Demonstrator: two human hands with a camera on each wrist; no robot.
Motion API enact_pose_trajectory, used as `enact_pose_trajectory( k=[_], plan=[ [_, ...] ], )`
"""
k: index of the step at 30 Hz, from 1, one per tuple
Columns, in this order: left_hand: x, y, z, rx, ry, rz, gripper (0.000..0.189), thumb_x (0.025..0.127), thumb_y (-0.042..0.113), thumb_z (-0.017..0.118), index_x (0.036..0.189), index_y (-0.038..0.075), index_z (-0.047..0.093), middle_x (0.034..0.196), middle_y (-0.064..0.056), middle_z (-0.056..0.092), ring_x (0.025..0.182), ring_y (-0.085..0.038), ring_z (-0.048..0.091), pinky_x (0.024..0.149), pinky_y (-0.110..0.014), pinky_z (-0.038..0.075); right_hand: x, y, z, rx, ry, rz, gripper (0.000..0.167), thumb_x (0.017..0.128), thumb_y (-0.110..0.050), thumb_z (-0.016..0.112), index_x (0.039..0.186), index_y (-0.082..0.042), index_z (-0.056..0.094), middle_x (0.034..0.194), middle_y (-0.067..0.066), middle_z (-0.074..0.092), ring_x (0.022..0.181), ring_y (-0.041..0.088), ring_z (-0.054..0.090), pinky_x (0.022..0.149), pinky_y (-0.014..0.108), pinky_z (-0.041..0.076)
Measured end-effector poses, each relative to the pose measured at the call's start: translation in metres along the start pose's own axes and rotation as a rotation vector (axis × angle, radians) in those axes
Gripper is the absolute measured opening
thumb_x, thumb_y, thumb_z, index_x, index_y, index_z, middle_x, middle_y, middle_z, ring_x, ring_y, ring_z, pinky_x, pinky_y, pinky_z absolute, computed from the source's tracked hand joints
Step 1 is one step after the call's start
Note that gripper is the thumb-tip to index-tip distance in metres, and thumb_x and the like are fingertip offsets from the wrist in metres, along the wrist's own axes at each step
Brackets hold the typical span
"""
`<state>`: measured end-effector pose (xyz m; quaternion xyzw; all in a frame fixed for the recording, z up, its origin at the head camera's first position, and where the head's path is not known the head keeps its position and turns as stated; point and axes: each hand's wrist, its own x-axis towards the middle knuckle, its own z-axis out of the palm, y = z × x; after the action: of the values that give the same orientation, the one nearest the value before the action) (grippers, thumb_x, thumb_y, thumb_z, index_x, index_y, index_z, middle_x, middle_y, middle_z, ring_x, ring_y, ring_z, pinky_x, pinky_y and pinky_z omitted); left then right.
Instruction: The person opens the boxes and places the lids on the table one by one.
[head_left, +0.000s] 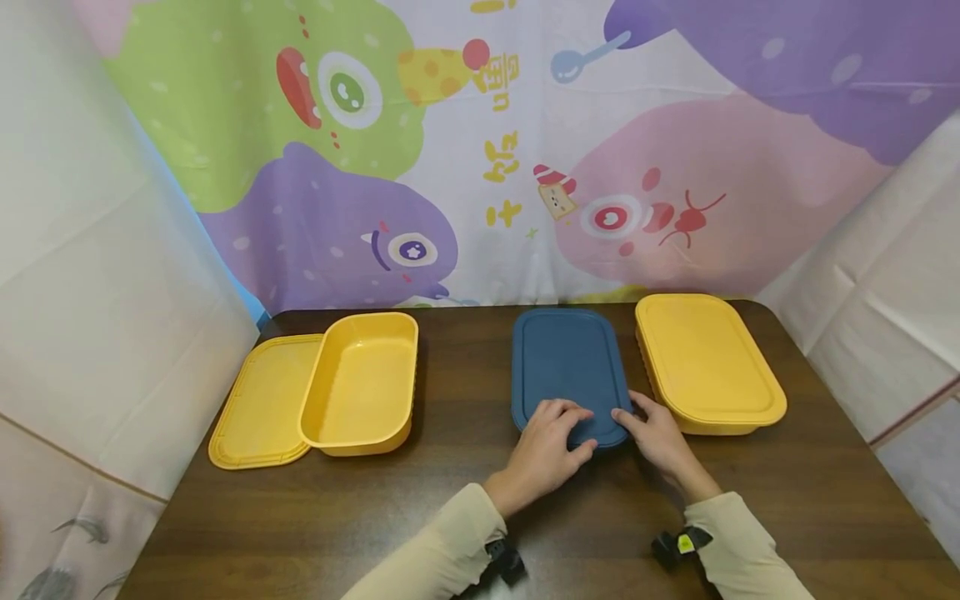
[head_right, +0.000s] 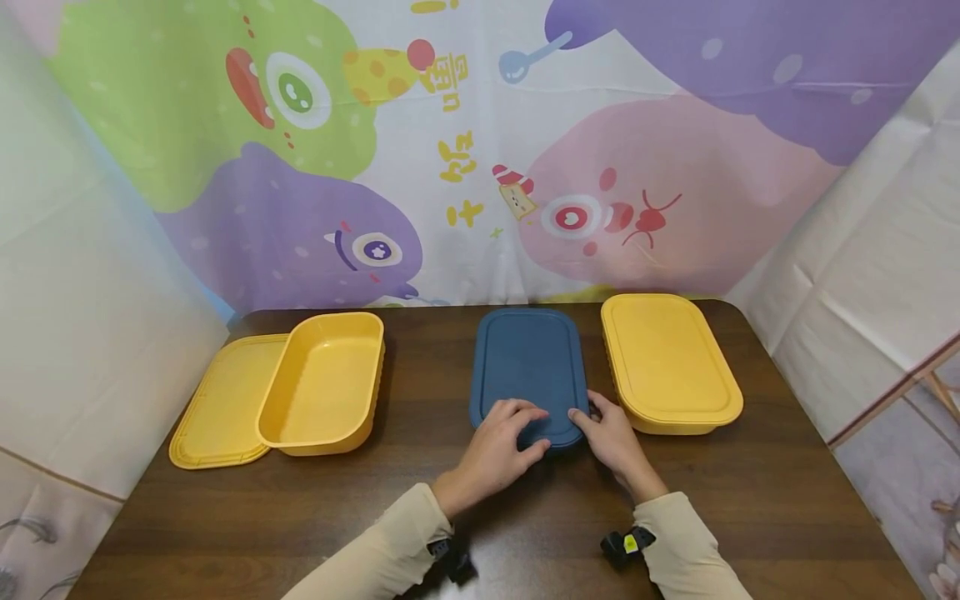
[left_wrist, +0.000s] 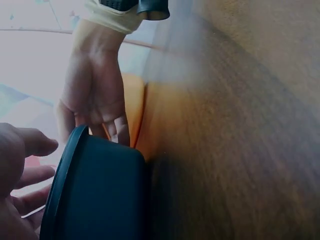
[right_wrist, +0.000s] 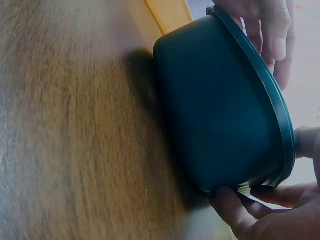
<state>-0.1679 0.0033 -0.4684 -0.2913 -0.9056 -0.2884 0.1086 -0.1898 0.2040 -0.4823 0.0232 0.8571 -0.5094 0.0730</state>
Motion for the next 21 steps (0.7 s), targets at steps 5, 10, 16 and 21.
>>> enact_pose_trajectory(
  k=[5,10,16,21],
  plan=[
    [-0.001,0.001,0.005,0.082,0.002,0.058,0.033,0.088,0.032,0.071,0.117,0.016,0.069,0.109,0.001,0.065,0.102,-0.015,0.056,0.092,-0.028,0.046,0.0,0.001,0.001,-0.004,0.002,-0.002,0.055,0.099,-0.021,0.054,0.143,0.008,0.039,0.128,0.027,0.059,0.107,0.023,0.061,0.077,0.016,0.047],
    [-0.001,0.002,0.008,0.147,0.012,0.1,0.03,0.088,0.034,0.071,0.113,0.018,0.072,0.104,0.004,0.065,0.095,-0.013,0.055,0.084,-0.025,0.045,0.001,0.002,0.002,-0.007,0.005,0.001,0.056,0.099,-0.022,0.054,0.144,0.008,0.039,0.129,0.027,0.059,0.108,0.023,0.06,0.078,0.015,0.046],
    [-0.002,0.003,0.011,0.211,0.029,0.136,0.025,0.087,0.035,0.072,0.109,0.023,0.074,0.1,0.006,0.064,0.089,-0.011,0.054,0.072,-0.019,0.039,0.0,0.0,0.002,-0.017,0.002,0.005,0.057,0.1,-0.024,0.053,0.144,0.008,0.038,0.131,0.027,0.057,0.113,0.027,0.057,0.082,0.019,0.046],
    [-0.002,0.001,0.013,0.231,0.049,0.148,0.023,0.086,0.034,0.073,0.107,0.024,0.074,0.1,0.007,0.064,0.088,-0.011,0.054,0.07,-0.019,0.038,0.0,0.0,0.001,-0.022,-0.005,-0.003,0.057,0.1,-0.025,0.053,0.145,0.007,0.037,0.134,0.027,0.055,0.115,0.027,0.056,0.084,0.02,0.046]
  ],
)
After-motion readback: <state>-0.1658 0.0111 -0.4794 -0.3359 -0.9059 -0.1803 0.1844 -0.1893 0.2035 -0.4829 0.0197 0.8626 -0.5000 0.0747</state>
